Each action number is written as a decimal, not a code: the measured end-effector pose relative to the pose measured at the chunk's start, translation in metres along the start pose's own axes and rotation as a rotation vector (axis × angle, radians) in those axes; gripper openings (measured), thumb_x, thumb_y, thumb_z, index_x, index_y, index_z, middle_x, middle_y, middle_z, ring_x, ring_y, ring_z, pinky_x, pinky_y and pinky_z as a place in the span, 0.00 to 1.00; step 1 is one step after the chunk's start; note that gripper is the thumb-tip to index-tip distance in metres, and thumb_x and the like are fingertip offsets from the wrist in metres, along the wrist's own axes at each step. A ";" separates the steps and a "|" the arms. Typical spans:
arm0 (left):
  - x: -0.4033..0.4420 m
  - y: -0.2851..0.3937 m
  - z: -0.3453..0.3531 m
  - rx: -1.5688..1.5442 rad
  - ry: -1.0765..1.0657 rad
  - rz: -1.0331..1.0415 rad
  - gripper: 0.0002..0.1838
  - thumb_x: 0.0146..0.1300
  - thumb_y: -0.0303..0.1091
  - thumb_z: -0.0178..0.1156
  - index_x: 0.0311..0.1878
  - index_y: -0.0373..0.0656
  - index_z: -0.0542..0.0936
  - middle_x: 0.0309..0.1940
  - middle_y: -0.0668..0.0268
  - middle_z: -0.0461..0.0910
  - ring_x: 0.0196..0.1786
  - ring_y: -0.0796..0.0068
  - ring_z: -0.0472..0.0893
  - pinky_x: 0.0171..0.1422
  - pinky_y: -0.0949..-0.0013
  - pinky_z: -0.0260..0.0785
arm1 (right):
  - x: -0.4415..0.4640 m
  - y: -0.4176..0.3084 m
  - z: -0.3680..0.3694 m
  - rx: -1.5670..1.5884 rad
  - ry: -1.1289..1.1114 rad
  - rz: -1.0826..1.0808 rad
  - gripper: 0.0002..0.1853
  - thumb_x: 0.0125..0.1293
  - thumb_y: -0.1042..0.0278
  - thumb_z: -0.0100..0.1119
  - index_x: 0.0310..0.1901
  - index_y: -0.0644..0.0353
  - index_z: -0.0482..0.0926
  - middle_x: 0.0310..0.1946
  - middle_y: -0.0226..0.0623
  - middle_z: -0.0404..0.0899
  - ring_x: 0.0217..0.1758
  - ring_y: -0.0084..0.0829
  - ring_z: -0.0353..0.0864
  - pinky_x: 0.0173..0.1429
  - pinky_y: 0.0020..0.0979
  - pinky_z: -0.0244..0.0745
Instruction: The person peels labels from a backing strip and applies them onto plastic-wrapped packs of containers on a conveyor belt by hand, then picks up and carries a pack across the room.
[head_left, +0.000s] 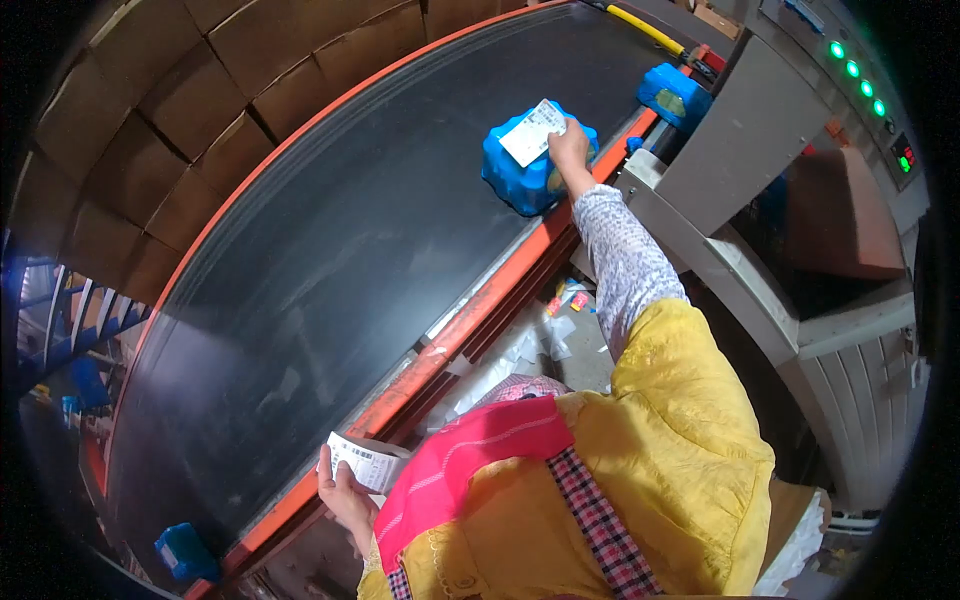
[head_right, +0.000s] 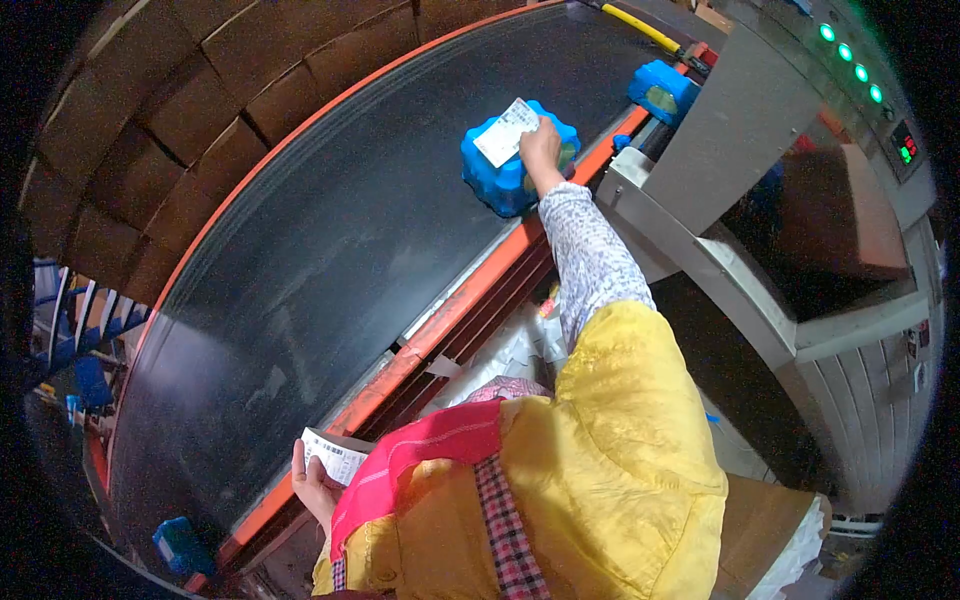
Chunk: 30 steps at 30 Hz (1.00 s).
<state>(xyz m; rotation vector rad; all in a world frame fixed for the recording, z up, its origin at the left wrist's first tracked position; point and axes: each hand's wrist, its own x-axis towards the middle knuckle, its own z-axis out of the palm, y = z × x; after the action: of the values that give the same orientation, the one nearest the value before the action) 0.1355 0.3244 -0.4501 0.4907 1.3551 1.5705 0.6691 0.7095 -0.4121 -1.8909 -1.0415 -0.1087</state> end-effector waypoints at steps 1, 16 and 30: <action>-0.002 0.003 0.004 -0.002 0.014 -0.006 0.24 0.62 0.18 0.48 0.63 0.33 0.65 0.49 0.58 0.76 0.42 0.75 0.79 0.46 0.74 0.74 | 0.003 0.003 0.008 -0.039 -0.016 -0.019 0.27 0.51 0.69 0.62 0.54 0.67 0.72 0.46 0.54 0.78 0.50 0.49 0.77 0.56 0.41 0.71; 0.015 0.017 -0.001 0.032 0.072 0.035 0.22 0.64 0.22 0.48 0.62 0.32 0.67 0.49 0.58 0.77 0.46 0.73 0.80 0.49 0.72 0.74 | -0.121 -0.080 0.032 -0.595 -0.686 -0.357 0.49 0.60 0.27 0.37 0.71 0.62 0.49 0.72 0.58 0.39 0.75 0.58 0.34 0.75 0.48 0.34; 0.099 0.105 -0.029 0.549 -0.199 0.353 0.21 0.61 0.22 0.51 0.58 0.33 0.73 0.55 0.58 0.76 0.53 0.71 0.76 0.59 0.71 0.66 | -0.448 -0.314 -0.128 0.426 -2.630 -0.829 0.28 0.66 0.42 0.45 0.40 0.64 0.80 0.36 0.48 0.82 0.36 0.35 0.77 0.44 0.37 0.71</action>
<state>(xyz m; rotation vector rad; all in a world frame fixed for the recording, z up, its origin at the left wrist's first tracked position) 0.0259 0.4026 -0.3908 1.2448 1.5996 1.3552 0.2080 0.3974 -0.3349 0.0698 -2.7099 2.3128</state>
